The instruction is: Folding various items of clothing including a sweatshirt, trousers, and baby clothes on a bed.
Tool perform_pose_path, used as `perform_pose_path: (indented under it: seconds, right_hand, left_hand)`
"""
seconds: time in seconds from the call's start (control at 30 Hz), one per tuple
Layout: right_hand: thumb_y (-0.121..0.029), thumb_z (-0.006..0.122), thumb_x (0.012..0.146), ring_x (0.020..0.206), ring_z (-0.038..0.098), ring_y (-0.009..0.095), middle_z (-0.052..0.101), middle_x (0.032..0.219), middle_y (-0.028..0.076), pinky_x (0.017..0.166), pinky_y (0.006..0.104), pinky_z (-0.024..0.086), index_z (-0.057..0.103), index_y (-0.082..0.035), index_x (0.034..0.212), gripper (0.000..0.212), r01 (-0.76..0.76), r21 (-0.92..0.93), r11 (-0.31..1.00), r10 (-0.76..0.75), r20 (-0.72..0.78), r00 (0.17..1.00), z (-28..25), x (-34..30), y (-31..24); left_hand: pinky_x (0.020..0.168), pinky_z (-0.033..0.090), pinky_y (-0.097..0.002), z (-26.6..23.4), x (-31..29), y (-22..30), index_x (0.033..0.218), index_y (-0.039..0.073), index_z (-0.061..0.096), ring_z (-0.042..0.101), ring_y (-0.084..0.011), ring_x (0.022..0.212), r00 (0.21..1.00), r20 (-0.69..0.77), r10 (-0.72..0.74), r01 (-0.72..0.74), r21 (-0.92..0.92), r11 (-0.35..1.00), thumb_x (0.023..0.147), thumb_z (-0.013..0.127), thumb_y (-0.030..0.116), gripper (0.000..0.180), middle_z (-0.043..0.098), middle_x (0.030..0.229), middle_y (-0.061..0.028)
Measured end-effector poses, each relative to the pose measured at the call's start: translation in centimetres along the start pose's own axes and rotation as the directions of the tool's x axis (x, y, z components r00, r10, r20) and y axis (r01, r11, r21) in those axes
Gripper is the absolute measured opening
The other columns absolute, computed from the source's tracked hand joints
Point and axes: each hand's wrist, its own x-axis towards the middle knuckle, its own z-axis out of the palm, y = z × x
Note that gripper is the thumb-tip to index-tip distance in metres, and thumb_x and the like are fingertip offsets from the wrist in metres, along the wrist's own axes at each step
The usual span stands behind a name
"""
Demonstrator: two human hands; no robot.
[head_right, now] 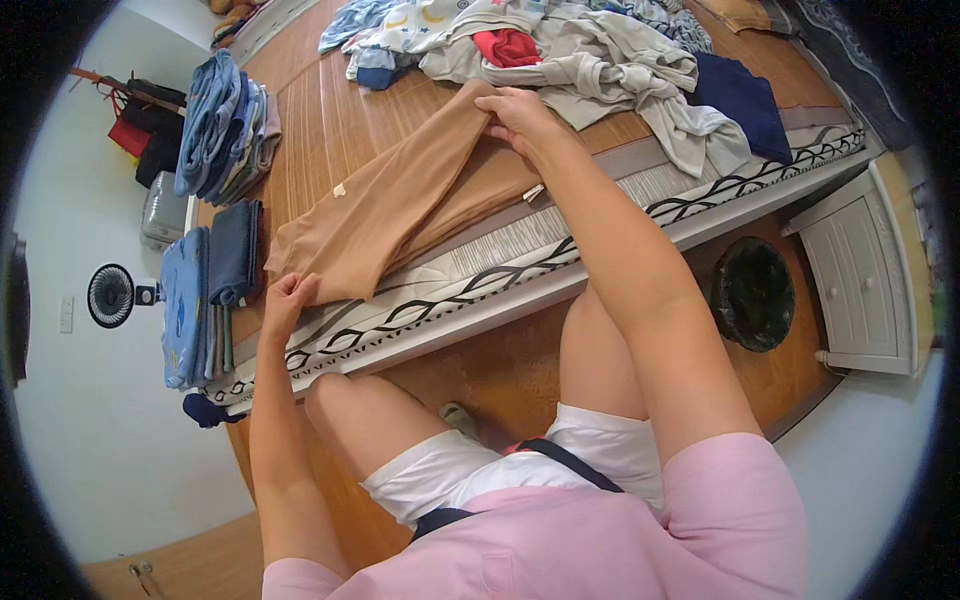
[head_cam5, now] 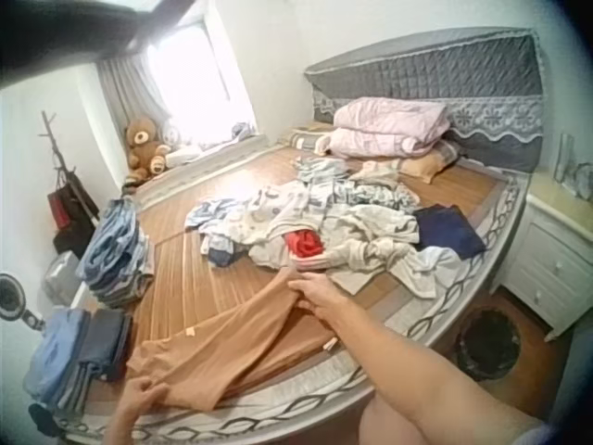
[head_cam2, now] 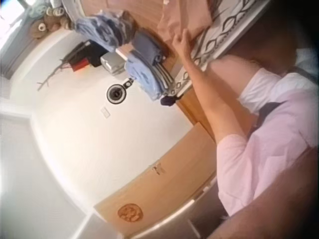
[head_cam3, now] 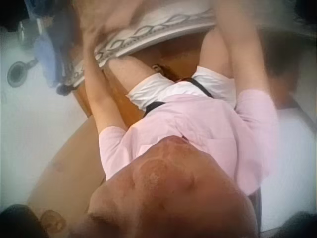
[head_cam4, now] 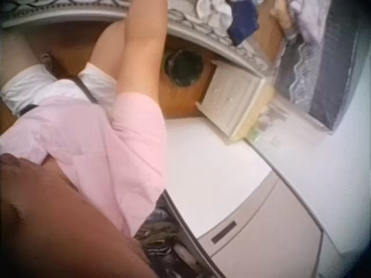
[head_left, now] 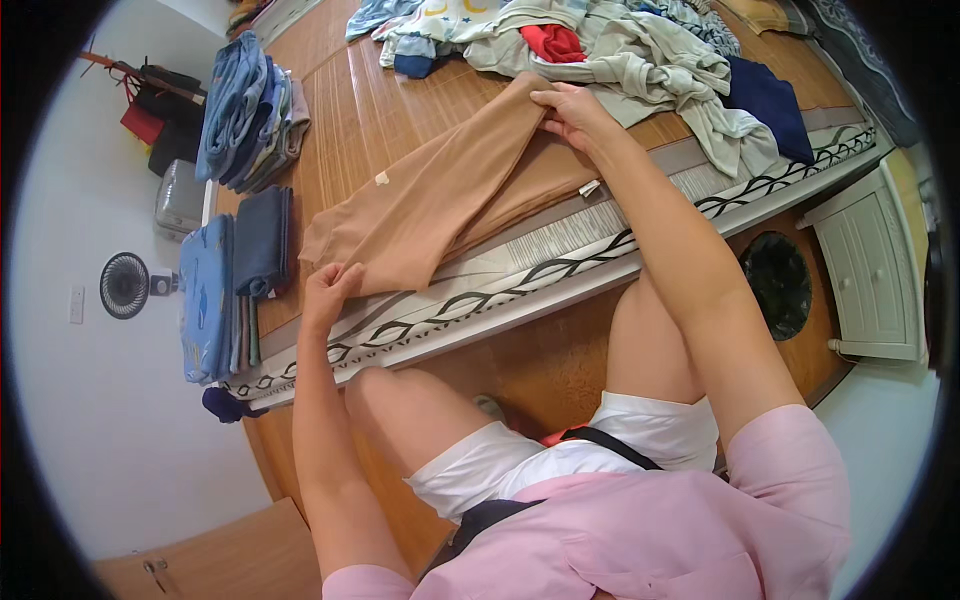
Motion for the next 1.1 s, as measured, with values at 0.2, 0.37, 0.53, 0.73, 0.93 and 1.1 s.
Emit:
perform_pose_path:
  seconds: [0.2, 0.37, 0.53, 0.73, 0.93, 1.1]
  right_hand:
    - [-0.010, 0.069, 0.080, 0.081, 0.064, 0.018, 0.065, 0.102, 0.009, 0.063, 0.0275, 0.055, 0.060, 0.000, 0.114, 0.036, 0.169, -0.144, 0.975, -0.168, 0.021, 0.986, 0.7, -0.9, -1.3]
    - [-0.018, 0.071, 0.078, 0.074, 0.065, 0.017, 0.067, 0.094, 0.011, 0.054, 0.0270, 0.053, 0.058, 0.002, 0.116, 0.045, 0.132, -0.632, 0.764, -0.243, -0.092, 0.966, 0.0, -1.1, 0.3]
    - [-0.039, 0.068, 0.080, 0.063, 0.064, 0.018, 0.067, 0.092, 0.011, 0.054, 0.0319, 0.052, 0.057, -0.004, 0.122, 0.056, 0.131, -0.711, 0.691, -0.297, -0.114, 0.948, -0.3, 0.1, 0.1]
    - [-0.047, 0.068, 0.075, 0.087, 0.066, 0.022, 0.068, 0.103, 0.014, 0.080, 0.0337, 0.052, 0.060, -0.010, 0.122, 0.060, 0.141, -0.908, 0.394, -0.393, -0.028, 0.919, -0.8, 2.8, 1.1]
    - [-0.031, 0.071, 0.075, 0.090, 0.066, 0.021, 0.070, 0.100, 0.012, 0.086, 0.0321, 0.051, 0.068, -0.013, 0.112, 0.041, 0.447, -0.527, 0.723, -0.495, 0.056, 0.867, 0.5, 3.4, 1.2]
    - [-0.016, 0.066, 0.085, 0.074, 0.065, 0.009, 0.069, 0.086, 0.003, 0.062, 0.0265, 0.055, 0.073, -0.009, 0.100, 0.018, 0.495, -0.301, 0.815, -0.493, 0.088, 0.865, 3.3, 1.6, -0.6]
  left_hand:
    - [0.053, 0.028, -0.0188, -1.0, 0.3, -0.1, 0.078, 0.008, 0.065, 0.039, 0.0000, 0.061, 0.998, -0.058, -0.005, 0.003, -0.039, 0.999, 0.090, 0.068, 0.028, 0.023, 0.052, 0.068, 0.0100]
    - [0.056, 0.034, -0.0211, -0.8, 0.9, -1.2, 0.076, 0.006, 0.065, 0.045, -0.0040, 0.061, 0.993, -0.121, 0.015, -0.001, 0.113, 0.994, 0.088, 0.070, 0.032, 0.028, 0.055, 0.068, 0.0072]
    - [0.067, 0.045, -0.0336, 0.8, -0.4, 1.7, 0.080, 0.004, 0.064, 0.059, -0.0203, 0.074, 0.910, -0.352, 0.217, 0.016, 0.554, 0.832, 0.081, 0.075, 0.034, 0.032, 0.064, 0.075, -0.0057]
    - [0.085, 0.041, -0.0412, 9.2, -4.3, 8.0, 0.101, 0.008, 0.061, 0.055, -0.0279, 0.098, 0.706, -0.160, 0.690, -0.328, 0.790, 0.518, 0.074, 0.074, 0.029, 0.037, 0.060, 0.099, -0.0091]
    - [0.084, 0.040, -0.0417, 12.3, -3.0, 7.7, 0.101, 0.008, 0.061, 0.055, -0.0289, 0.099, 0.776, -0.162, 0.609, -0.256, 0.802, 0.539, 0.080, 0.068, 0.022, 0.026, 0.061, 0.098, -0.0079]
    - [0.080, 0.041, -0.0410, 11.8, -2.5, 6.5, 0.101, 0.008, 0.061, 0.058, -0.0294, 0.091, 0.792, -0.179, 0.584, -0.261, 0.766, 0.587, 0.085, 0.063, 0.018, 0.019, 0.062, 0.091, -0.0095]
